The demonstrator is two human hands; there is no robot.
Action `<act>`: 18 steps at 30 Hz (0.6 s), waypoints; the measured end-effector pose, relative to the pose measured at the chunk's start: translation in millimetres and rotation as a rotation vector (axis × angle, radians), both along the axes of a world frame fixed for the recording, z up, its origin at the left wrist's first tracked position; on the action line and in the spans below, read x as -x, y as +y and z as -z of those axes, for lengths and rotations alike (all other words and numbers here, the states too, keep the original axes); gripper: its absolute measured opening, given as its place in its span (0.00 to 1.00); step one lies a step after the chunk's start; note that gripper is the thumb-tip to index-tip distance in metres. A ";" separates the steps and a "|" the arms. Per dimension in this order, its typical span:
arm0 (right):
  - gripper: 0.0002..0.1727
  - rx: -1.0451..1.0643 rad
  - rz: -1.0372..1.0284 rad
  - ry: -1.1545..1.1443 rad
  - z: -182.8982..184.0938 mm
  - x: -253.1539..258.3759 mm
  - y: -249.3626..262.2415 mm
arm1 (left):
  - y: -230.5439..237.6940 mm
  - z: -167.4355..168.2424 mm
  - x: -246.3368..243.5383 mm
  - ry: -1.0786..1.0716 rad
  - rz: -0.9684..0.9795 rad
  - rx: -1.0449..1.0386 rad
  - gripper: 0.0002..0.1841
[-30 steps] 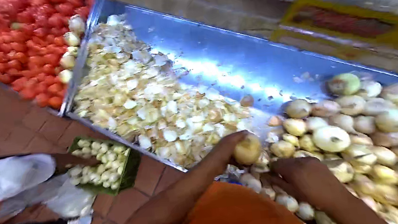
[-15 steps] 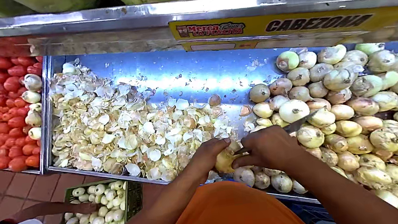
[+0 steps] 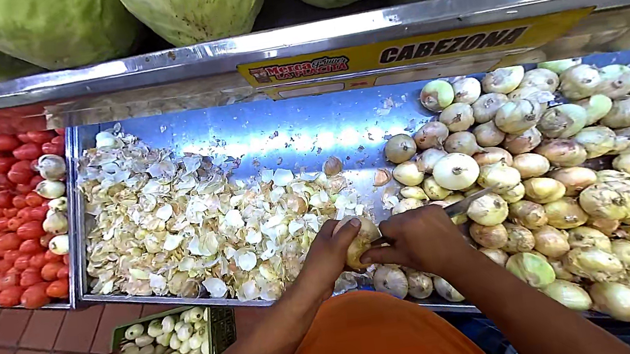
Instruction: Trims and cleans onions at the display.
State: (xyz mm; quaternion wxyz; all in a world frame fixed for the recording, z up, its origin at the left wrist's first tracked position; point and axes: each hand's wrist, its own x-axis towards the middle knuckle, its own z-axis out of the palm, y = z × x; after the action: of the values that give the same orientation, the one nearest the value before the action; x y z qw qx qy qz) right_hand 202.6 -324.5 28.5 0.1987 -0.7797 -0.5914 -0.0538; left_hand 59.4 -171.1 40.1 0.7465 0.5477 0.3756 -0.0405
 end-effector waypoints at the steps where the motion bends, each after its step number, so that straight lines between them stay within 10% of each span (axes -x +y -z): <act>1: 0.40 -0.040 -0.007 -0.004 4.5 2.2 1.7 | -3.2 1.4 -0.2 -0.007 -0.034 0.015 0.28; 8: 0.42 0.241 -0.220 0.103 15.1 28.3 -7.0 | 9.7 2.2 -6.6 -0.053 -0.300 0.180 0.31; 18: 0.44 0.317 0.072 0.200 -29.0 4.1 10.8 | 14.0 -4.6 2.7 -0.120 -0.232 0.031 0.26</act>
State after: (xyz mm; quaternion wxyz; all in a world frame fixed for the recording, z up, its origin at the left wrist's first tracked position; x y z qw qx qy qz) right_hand 198.5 -313.7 57.6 0.1291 -0.8233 -0.5416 0.1106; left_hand 56.6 -157.1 44.8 0.7756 0.4905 0.3905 0.0729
